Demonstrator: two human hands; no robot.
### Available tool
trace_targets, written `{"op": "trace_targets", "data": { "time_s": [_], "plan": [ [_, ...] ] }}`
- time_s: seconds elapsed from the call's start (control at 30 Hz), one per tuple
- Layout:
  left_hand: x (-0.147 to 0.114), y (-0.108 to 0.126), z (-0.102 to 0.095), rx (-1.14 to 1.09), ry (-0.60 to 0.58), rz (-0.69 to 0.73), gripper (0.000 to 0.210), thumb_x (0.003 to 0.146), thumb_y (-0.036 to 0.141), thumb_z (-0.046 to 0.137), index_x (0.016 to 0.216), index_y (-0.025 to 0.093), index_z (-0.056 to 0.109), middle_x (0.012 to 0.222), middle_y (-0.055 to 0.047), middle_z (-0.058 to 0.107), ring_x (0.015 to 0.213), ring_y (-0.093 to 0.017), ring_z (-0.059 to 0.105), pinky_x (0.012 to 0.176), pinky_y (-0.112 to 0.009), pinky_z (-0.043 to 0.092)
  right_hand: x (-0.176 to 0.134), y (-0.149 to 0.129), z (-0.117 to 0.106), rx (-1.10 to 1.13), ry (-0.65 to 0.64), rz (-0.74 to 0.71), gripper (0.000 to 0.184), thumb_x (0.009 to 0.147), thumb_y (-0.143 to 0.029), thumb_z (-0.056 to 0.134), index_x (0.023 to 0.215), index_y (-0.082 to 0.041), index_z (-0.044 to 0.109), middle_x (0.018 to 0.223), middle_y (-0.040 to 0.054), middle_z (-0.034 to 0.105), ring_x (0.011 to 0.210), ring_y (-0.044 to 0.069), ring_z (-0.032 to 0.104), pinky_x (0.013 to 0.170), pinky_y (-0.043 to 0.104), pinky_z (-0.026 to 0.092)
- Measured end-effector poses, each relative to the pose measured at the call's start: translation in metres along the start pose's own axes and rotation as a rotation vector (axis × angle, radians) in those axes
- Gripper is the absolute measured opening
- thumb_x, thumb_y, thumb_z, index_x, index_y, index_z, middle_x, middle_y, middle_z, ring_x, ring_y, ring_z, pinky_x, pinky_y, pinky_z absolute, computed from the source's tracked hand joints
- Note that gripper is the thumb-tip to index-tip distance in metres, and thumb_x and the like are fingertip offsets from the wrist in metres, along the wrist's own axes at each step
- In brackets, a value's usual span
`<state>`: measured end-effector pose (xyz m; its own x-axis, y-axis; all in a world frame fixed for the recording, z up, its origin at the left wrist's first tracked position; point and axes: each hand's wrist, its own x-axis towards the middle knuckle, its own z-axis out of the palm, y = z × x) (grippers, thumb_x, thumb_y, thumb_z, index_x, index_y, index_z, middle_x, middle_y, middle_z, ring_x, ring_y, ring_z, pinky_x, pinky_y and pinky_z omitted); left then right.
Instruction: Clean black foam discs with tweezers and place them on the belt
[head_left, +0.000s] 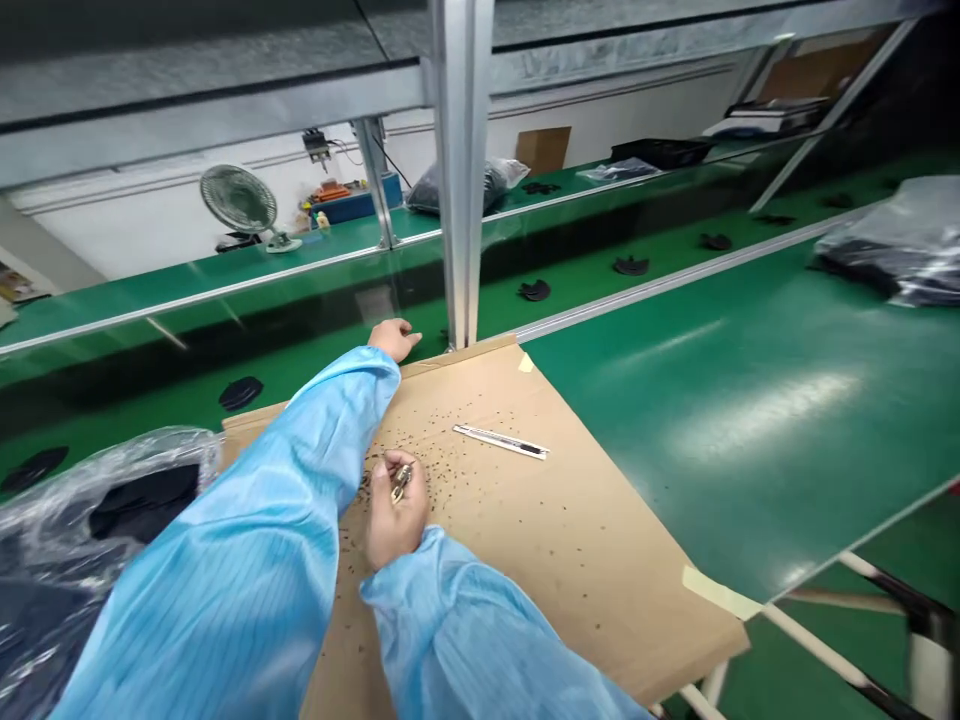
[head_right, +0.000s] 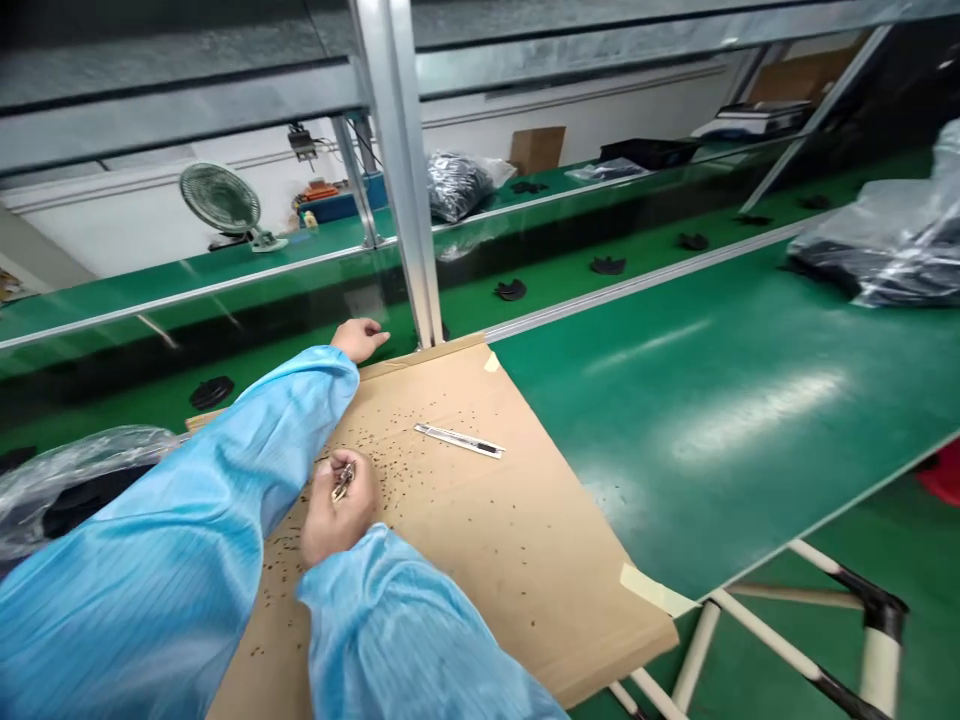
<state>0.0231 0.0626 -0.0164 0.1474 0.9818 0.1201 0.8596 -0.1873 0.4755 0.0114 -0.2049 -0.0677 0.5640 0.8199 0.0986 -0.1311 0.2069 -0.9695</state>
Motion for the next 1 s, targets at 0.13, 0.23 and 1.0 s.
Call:
{"op": "trace_targets", "data": {
  "time_s": [0.13,0.23,1.0],
  "plan": [
    [0.028,0.04,0.039,-0.051,-0.063,-0.071,0.043,0.071,0.034,0.072,0.109,0.016,0.065,0.108,-0.011,0.068,0.107,-0.026,0.059,0.091,-0.032,0.042,0.002,0.008,0.003,0.076,0.061,0.116,0.024,0.086,-0.04,0.05,0.094,-0.019,0.058,0.081,0.0047,0.062,0.075,0.019,0.059,0.071,0.032,0.047],
    [0.037,0.051,0.056,-0.056,-0.081,-0.105,0.036,0.068,0.019,0.074,0.103,0.014,0.066,0.105,-0.013,0.068,0.107,-0.026,0.059,0.092,-0.033,0.041,0.007,0.01,0.004,0.11,0.083,0.173,0.022,0.084,-0.037,0.051,0.091,-0.018,0.06,0.078,0.0025,0.063,0.071,0.017,0.059,0.069,0.029,0.046],
    [-0.285,-0.084,-0.092,-1.53,0.499,-0.48,0.025,0.069,0.028,0.075,0.082,0.016,0.058,0.073,0.001,0.06,0.064,-0.011,0.059,0.061,-0.024,0.052,0.012,-0.004,-0.005,-0.189,-0.277,-0.147,0.055,0.071,-0.052,0.064,0.11,-0.015,0.051,0.095,0.0093,0.059,0.086,0.021,0.059,0.08,0.037,0.049]
  ]
}}
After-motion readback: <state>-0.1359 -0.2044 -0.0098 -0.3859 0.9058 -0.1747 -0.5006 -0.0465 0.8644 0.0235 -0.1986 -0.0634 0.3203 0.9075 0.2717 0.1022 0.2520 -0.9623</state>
